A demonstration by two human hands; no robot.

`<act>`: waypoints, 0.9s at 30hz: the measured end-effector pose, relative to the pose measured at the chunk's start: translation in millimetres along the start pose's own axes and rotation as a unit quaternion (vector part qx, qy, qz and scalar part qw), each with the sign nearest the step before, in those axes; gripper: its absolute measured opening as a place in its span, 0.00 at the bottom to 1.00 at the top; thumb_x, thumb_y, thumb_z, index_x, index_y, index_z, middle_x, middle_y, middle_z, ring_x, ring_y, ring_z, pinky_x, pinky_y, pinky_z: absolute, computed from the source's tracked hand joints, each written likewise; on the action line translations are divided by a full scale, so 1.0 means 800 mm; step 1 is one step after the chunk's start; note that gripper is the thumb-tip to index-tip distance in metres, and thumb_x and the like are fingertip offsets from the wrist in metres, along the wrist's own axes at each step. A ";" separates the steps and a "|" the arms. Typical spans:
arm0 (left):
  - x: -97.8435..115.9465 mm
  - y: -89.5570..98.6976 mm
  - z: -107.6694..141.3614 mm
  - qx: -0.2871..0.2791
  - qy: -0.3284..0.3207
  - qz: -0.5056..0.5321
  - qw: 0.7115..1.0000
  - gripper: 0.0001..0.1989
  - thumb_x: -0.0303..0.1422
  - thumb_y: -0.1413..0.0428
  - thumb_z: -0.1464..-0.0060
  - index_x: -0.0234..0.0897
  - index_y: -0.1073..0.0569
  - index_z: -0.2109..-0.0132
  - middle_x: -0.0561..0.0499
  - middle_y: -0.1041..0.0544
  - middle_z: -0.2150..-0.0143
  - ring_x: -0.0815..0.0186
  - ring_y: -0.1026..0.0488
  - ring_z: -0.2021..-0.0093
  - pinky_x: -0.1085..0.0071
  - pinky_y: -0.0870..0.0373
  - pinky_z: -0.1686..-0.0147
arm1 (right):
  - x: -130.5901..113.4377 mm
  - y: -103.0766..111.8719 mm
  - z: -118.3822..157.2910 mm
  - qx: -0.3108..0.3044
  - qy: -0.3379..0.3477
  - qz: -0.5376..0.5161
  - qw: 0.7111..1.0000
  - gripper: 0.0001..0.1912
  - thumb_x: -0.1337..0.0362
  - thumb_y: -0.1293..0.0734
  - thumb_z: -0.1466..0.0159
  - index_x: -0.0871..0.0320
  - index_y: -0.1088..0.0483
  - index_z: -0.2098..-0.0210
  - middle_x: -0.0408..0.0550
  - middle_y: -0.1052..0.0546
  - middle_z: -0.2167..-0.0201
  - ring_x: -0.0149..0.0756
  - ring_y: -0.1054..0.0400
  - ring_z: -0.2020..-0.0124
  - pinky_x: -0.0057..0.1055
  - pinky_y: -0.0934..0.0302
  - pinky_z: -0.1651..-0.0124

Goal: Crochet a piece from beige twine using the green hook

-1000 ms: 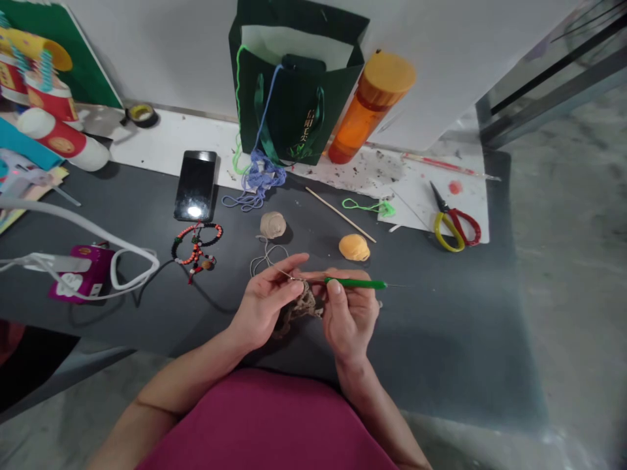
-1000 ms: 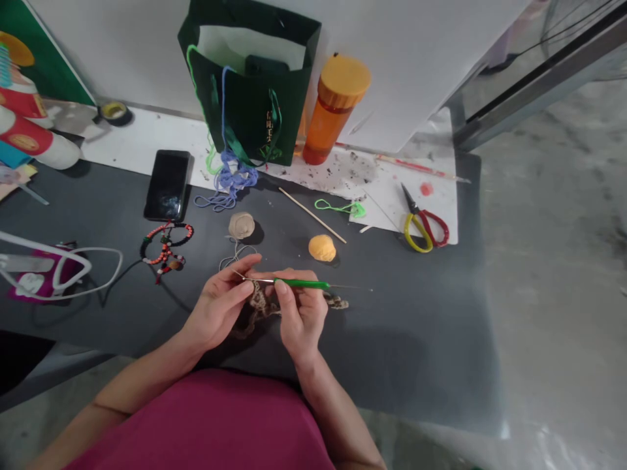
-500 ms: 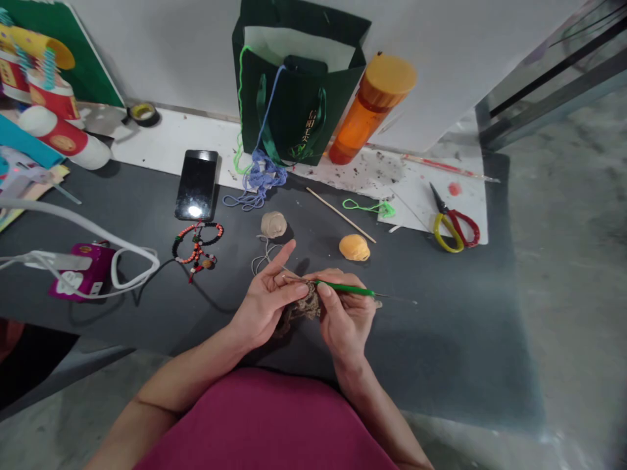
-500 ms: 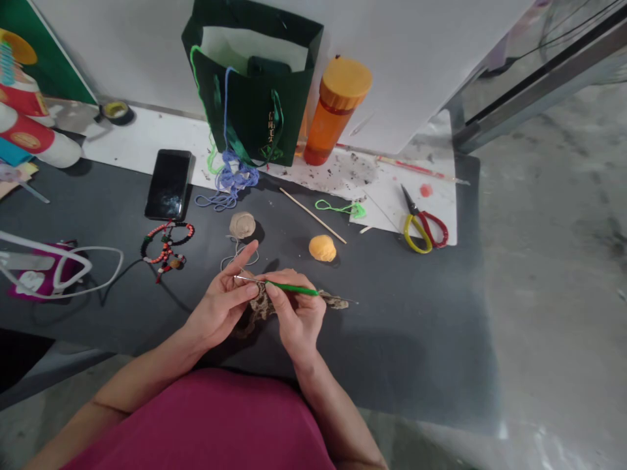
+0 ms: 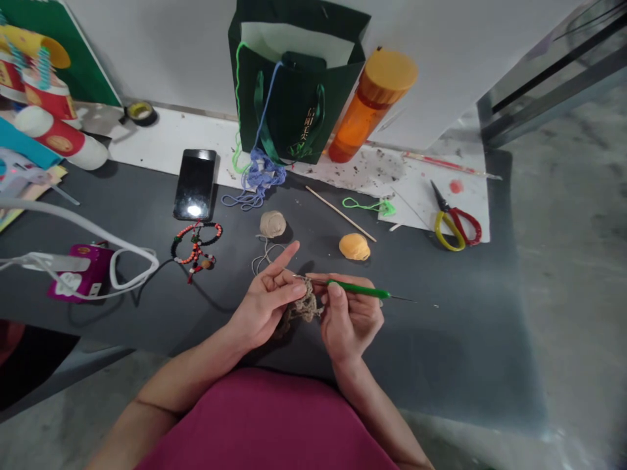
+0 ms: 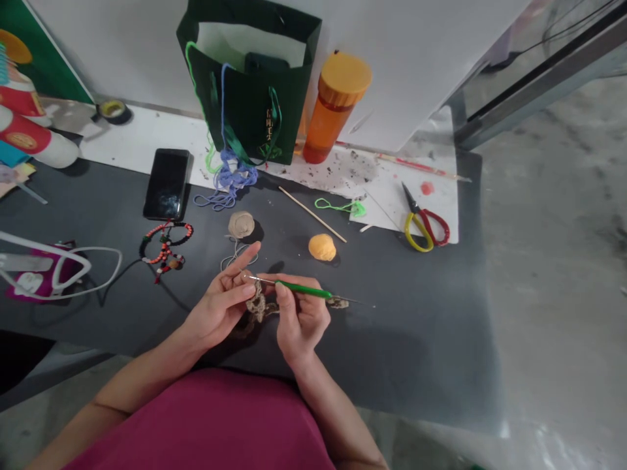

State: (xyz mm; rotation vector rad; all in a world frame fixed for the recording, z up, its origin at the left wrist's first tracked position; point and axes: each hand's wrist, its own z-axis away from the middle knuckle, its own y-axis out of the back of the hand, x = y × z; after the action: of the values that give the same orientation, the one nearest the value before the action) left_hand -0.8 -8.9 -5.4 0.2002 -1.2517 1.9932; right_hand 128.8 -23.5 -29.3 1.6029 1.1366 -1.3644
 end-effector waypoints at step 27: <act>-0.003 0.001 0.000 -0.007 -0.055 -0.057 0.997 0.35 0.27 0.28 0.54 0.43 0.24 0.38 0.56 0.20 0.68 0.71 0.24 0.64 0.73 0.28 0.56 | 0.005 -0.008 -0.018 -0.054 -0.058 -0.133 0.988 0.04 0.58 0.29 0.34 0.50 0.25 0.63 0.41 0.16 0.69 0.36 0.20 0.68 0.35 0.26 0.64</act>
State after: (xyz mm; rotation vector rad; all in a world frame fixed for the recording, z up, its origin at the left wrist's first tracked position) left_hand 0.5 -10.2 -7.0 0.3709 -1.2946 1.8969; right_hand 127.5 -7.3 -30.6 1.3126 1.3655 -1.5169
